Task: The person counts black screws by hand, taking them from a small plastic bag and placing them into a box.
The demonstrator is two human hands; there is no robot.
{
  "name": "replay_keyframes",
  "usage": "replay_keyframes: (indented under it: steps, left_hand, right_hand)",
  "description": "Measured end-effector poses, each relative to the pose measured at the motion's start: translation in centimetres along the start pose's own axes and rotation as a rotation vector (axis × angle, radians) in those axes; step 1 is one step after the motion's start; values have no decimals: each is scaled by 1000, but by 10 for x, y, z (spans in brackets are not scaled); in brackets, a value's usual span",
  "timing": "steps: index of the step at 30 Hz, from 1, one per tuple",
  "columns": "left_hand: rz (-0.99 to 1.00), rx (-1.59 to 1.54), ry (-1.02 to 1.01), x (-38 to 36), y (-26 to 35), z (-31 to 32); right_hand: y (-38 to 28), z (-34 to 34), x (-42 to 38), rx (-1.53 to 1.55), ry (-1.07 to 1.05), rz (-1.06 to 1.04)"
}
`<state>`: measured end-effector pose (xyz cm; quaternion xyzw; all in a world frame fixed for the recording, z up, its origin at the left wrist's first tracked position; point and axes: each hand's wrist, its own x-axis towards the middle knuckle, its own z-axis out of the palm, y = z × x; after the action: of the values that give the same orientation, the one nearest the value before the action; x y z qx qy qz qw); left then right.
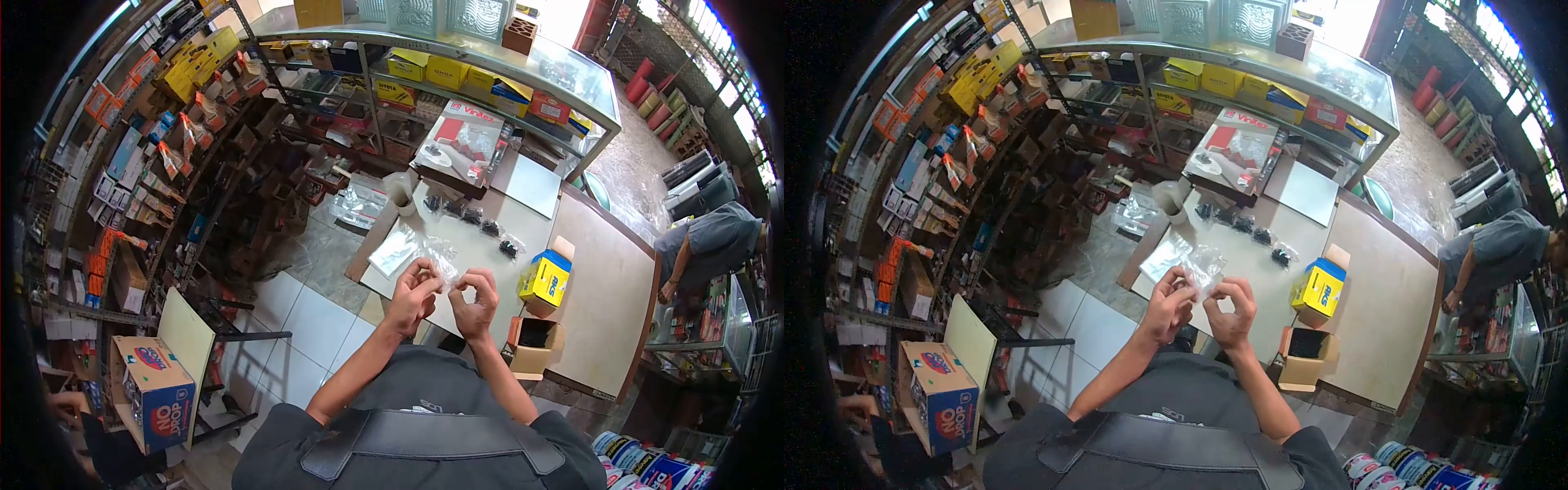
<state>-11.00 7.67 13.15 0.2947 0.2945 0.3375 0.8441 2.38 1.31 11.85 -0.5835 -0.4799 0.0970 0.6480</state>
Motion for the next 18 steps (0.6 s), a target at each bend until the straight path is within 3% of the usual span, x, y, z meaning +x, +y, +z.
replay_keyframes:
  steps: [3,10,12,13,15,16,18]
  left_hand:
    - [170,361,-40,-1,0,5]
    - [282,476,47,12,-6,2]
    - [199,490,27,14,-6,1]
    - [201,489,25,13,-3,4]
    - [130,427,14,8,3,10]
    - [130,426,14,8,5,8]
    - [-221,183,-47,8,11,0]
  right_hand:
    - [-2,-3,-3,-11,39,31]
    - [-3,-7,-1,-50,-15,118]
    - [-4,-8,-5,266,-76,620]
    - [-1,-10,-2,265,-76,617]
    - [5,-16,4,726,-151,996]
    - [6,-17,4,725,-151,996]
    - [4,-18,6,1246,-72,1274]
